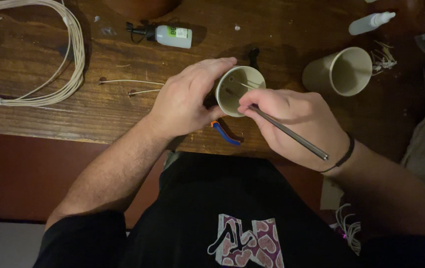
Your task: Preparing candle wicks by gluing tabs and placing them in cups.
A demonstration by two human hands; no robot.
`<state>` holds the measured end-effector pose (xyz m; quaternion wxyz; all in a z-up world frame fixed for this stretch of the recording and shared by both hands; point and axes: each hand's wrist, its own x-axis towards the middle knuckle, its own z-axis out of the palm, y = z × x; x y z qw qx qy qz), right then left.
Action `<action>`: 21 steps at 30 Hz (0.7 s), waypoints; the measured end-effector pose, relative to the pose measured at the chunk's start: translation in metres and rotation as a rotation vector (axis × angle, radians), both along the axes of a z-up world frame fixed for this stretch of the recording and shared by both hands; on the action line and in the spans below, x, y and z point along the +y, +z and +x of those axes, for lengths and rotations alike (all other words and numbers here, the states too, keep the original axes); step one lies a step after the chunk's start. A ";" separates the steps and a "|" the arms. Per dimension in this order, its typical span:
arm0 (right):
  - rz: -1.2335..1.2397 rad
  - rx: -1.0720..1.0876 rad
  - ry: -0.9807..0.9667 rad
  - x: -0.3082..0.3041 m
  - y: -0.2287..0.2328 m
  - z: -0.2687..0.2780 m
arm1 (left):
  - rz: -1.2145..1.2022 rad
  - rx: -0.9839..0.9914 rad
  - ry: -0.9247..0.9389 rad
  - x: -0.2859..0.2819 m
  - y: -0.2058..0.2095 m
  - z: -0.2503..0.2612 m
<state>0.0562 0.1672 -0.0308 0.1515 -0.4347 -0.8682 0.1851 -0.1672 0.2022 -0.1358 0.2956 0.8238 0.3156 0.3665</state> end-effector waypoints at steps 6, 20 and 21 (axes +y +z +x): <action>0.017 0.029 -0.011 0.000 0.002 -0.005 | -0.004 0.018 0.006 -0.001 -0.002 -0.001; -0.105 0.128 -0.157 0.003 0.025 -0.009 | -0.089 0.059 0.010 0.000 -0.004 -0.001; -0.104 0.128 -0.159 0.004 0.028 -0.010 | -0.089 0.058 0.008 0.000 -0.003 -0.001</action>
